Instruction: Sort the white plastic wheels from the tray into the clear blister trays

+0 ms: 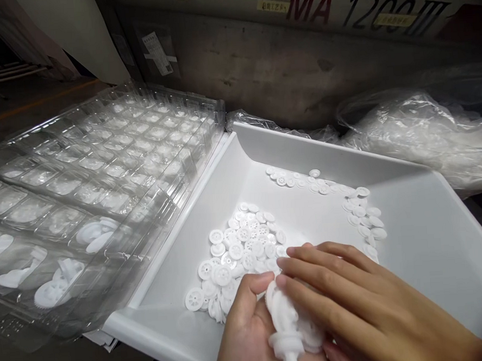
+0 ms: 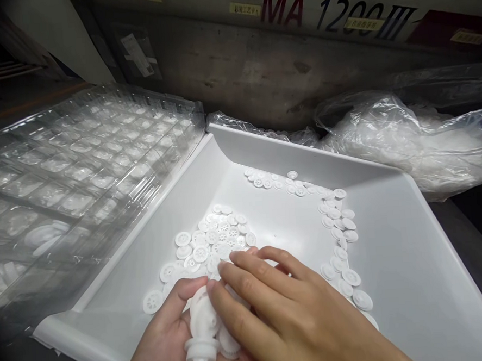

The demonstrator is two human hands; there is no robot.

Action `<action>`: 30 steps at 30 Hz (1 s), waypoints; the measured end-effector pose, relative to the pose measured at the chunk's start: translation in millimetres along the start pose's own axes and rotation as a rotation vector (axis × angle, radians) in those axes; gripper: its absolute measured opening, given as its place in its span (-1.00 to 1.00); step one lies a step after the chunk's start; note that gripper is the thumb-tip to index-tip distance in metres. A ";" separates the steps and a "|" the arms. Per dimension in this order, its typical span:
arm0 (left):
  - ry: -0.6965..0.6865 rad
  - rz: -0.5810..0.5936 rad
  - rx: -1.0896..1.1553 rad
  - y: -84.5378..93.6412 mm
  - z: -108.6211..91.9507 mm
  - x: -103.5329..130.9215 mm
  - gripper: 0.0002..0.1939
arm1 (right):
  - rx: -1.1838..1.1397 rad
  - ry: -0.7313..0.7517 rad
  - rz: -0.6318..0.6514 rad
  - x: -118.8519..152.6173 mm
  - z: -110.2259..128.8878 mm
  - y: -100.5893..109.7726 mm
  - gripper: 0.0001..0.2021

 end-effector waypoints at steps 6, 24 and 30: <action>0.026 -0.082 -0.012 -8.6 2.5 3.0 -0.70 | -0.105 0.032 0.121 -9.1 -0.9 4.7 -0.69; 0.011 -0.046 0.084 2.6 0.7 0.1 -0.78 | -0.049 0.074 0.081 -14.9 -3.4 9.9 -0.67; -0.072 -0.100 0.173 1.0 -5.1 3.2 -0.73 | -0.275 -0.050 0.110 -11.2 -8.2 9.3 -0.84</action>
Point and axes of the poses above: each hand's wrist, its own x-axis away from the middle knuckle, its own y-axis out of the back of the hand, z = x × y, the point moved 7 cm from there along -x, towards the middle knuckle, and after that the axes turned 7 degrees about -z, right-handed, at the moved point
